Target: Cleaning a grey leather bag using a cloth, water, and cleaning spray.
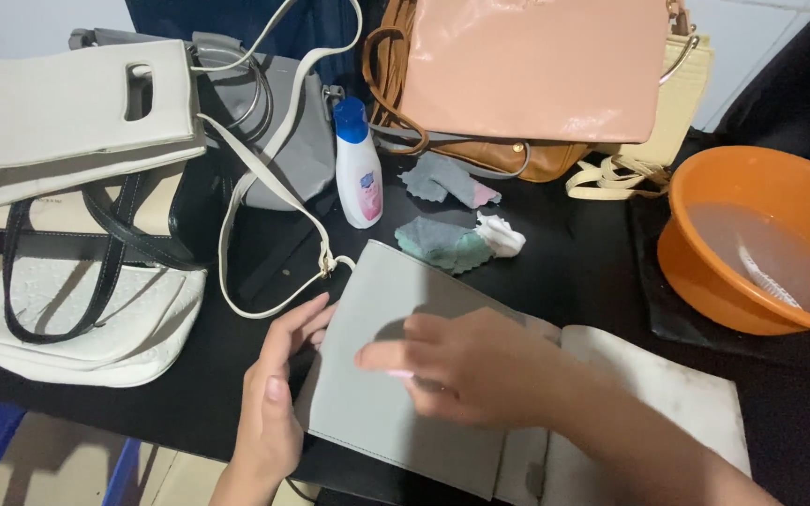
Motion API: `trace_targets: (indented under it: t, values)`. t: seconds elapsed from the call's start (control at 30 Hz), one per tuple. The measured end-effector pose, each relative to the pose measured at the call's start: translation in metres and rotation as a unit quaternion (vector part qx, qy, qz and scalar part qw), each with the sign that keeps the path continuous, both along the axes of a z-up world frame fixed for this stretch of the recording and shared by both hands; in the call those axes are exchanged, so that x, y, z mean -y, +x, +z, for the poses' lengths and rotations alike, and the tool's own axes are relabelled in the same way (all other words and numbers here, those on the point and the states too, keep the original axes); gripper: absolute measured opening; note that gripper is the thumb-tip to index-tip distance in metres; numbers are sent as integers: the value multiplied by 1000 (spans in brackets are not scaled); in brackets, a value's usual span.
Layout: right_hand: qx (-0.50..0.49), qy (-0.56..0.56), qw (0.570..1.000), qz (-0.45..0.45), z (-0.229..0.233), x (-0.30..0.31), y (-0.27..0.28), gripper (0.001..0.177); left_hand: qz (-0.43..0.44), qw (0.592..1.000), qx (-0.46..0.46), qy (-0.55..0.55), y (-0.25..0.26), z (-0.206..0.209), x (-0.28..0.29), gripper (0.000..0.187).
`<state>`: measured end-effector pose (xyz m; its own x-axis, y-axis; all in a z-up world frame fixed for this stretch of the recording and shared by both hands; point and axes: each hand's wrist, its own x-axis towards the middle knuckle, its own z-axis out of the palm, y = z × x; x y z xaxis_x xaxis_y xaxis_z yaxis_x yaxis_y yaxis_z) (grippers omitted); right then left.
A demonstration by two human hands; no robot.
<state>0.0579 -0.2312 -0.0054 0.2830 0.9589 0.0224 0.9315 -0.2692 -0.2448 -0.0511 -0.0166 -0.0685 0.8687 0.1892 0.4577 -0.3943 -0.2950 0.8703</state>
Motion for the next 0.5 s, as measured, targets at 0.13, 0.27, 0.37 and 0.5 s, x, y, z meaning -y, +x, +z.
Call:
trace_targets:
  t: [0.13, 0.27, 0.37, 0.5]
  values:
    - [-15, 50, 998, 37, -2, -5, -11, 52, -5, 1000, -3, -13, 0, 0, 0, 101]
    - [-74, -14, 995, 70, 5, -8, -17, 59, -14, 999, -9, -32, 0, -1, 0, 103]
    - [-24, -6, 996, 81, -4, -7, -17, 56, -10, 1000, -4, -20, -1, 1, 1, 101]
    - [-120, -80, 989, 23, 18, -7, -16, 57, -7, 1000, -12, -20, -1, 0, 0, 102]
